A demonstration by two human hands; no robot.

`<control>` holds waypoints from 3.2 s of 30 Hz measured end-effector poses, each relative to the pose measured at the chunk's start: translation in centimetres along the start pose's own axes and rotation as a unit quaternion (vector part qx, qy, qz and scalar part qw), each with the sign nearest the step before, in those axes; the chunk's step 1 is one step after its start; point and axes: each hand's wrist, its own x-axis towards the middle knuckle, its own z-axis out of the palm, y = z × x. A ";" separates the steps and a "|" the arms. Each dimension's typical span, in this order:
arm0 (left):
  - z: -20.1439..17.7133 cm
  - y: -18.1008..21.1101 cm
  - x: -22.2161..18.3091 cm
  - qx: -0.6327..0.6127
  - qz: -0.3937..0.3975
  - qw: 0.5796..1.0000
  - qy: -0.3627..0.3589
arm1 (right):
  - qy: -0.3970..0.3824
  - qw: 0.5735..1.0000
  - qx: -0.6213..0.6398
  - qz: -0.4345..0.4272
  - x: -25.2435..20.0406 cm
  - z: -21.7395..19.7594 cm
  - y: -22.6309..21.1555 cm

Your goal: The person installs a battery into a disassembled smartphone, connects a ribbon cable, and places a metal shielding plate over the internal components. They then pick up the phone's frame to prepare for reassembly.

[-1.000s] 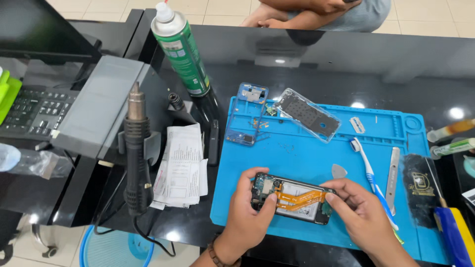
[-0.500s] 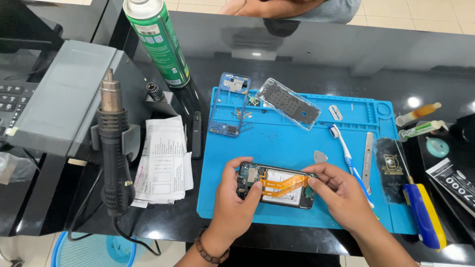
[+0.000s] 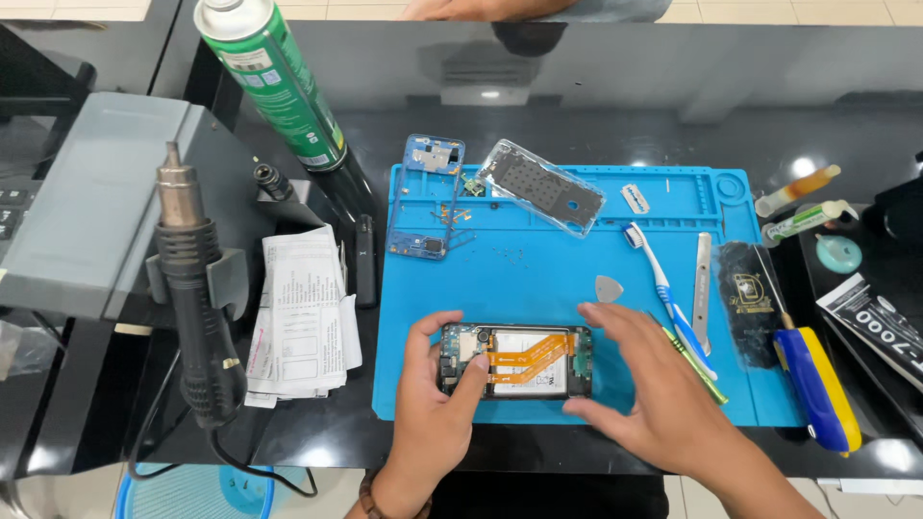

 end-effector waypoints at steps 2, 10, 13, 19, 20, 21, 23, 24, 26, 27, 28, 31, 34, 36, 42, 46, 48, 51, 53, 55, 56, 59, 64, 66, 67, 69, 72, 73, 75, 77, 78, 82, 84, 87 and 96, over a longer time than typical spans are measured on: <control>0.1 0.1 -0.3 0.022 -0.008 1.000 -0.001 | 0.008 0.998 -0.036 -0.052 -0.2 0.7 0.8; -0.3 1.1 -0.2 0.092 -0.024 0.995 0.007 | 0.010 0.992 -0.057 -0.109 0.1 1.2 2.1; -1.2 1.5 0.3 0.335 0.074 0.939 -0.007 | 0.008 0.992 -0.058 -0.112 0.3 1.1 2.2; -2.4 0.1 1.2 0.545 0.201 0.812 -0.058 | 0.019 0.989 -0.066 -0.128 0.4 1.1 2.2; -2.5 0.0 1.4 0.555 0.215 0.802 -0.052 | 0.014 0.990 -0.071 -0.121 0.4 1.2 2.3; -2.5 -0.1 1.6 0.564 0.228 0.792 -0.045 | 0.010 0.990 -0.077 -0.115 0.4 1.2 2.3; -2.7 -0.6 1.6 0.561 0.241 0.791 -0.040 | 0.015 0.989 -0.083 -0.124 0.3 1.2 2.3; -2.7 -0.8 1.6 0.559 0.253 0.789 -0.036 | 0.019 0.987 -0.088 -0.132 0.2 1.2 2.3; -2.6 -1.0 1.4 0.567 0.270 0.777 -0.031 | 0.034 0.984 -0.099 -0.142 -0.1 1.1 2.1; -2.5 -1.0 1.3 0.576 0.287 0.765 -0.024 | 0.048 0.981 -0.109 -0.153 -0.2 1.1 2.0; -2.0 -0.5 1.0 0.576 0.286 0.765 -0.025 | 0.048 0.981 -0.109 -0.153 -0.4 1.1 2.0; -0.3 0.8 0.5 0.531 0.380 0.757 -0.030 | 0.061 0.980 -0.112 -0.153 -0.6 1.4 2.1; 1.7 1.5 0.7 0.502 0.408 0.756 -0.100 | 0.093 0.968 -0.140 -0.186 -0.4 1.5 1.9; 2.9 1.7 1.2 0.515 0.418 0.737 -0.130 | 0.118 0.961 -0.139 -0.206 -0.3 1.4 1.7; 4.1 2.0 1.7 0.496 0.395 0.753 -0.178 | 0.112 0.964 -0.133 -0.201 -0.4 1.3 2.1; 4.1 1.8 1.9 0.491 0.392 0.756 -0.183 | 0.122 0.961 -0.128 -0.214 -0.3 1.1 2.0; 4.1 1.6 2.0 0.493 0.390 0.755 -0.185 | 0.124 0.959 -0.133 -0.217 -0.2 1.0 2.0; 4.0 1.4 2.1 0.502 0.412 0.739 -0.180 | 0.121 0.956 -0.132 -0.232 -0.1 0.9 2.0; 4.0 1.7 2.0 0.494 0.418 0.742 -0.177 | 0.122 0.955 -0.139 -0.233 -0.1 0.9 1.9; 4.0 1.8 2.0 0.486 0.423 0.745 -0.174 | 0.121 0.953 -0.147 -0.235 -0.1 1.0 1.8; 3.9 1.7 2.0 0.490 0.418 0.745 -0.175 | 0.121 0.952 -0.156 -0.235 -0.1 1.0 1.7; 3.8 2.0 1.8 0.483 0.419 0.749 -0.172 | 0.130 0.946 -0.167 -0.247 0.0 0.9 1.4; 2.3 2.5 1.2 0.493 0.424 0.746 -0.143 | 0.129 0.944 -0.176 -0.246 -0.1 1.2 1.6; 1.1 2.5 1.1 0.495 0.434 0.743 -0.119 | 0.138 0.940 -0.194 -0.244 -0.1 1.3 1.5; 0.5 2.4 1.1 0.498 0.430 0.744 -0.114 | 0.135 0.940 -0.191 -0.249 -0.2 1.4 1.8; -1.1 2.0 0.9 0.499 0.416 0.755 -0.090 | 0.135 0.934 -0.218 -0.248 -0.2 1.9 2.1; -3.2 1.6 0.4 0.499 0.358 0.785 -0.083 | 0.143 0.927 -0.231 -0.258 0.1 1.9 1.8; -3.5 1.6 0.2 0.502 0.351 0.787 -0.074 | 0.137 0.926 -0.227 -0.267 0.0 2.1 1.9; -4.1 1.5 -0.1 0.486 0.372 0.789 -0.061 | 0.107 0.933 -0.257 -0.225 -0.2 2.3 2.2; -4.4 1.1 -0.3 0.484 0.386 0.783 -0.064 | 0.091 0.937 -0.264 -0.211 -0.3 2.8 2.6; -4.4 0.8 -0.3 0.482 0.403 0.774 -0.075 | 0.079 0.940 -0.273 -0.189 -0.4 2.9 2.9; -4.6 0.8 -0.1 0.474 0.415 0.773 -0.072 | 0.089 0.942 -0.262 -0.189 -0.1 2.8 2.2; -4.7 0.8 0.0 0.476 0.421 0.767 -0.083 | 0.089 0.946 -0.249 -0.188 -0.1 2.7 2.0; -4.8 0.9 -0.1 0.461 0.418 0.778 -0.087 | 0.087 0.949 -0.244 -0.180 -0.2 2.8 2.2; -4.6 1.2 0.1 0.463 0.445 0.760 -0.098 | 0.074 0.951 -0.245 -0.173 0.0 2.6 2.1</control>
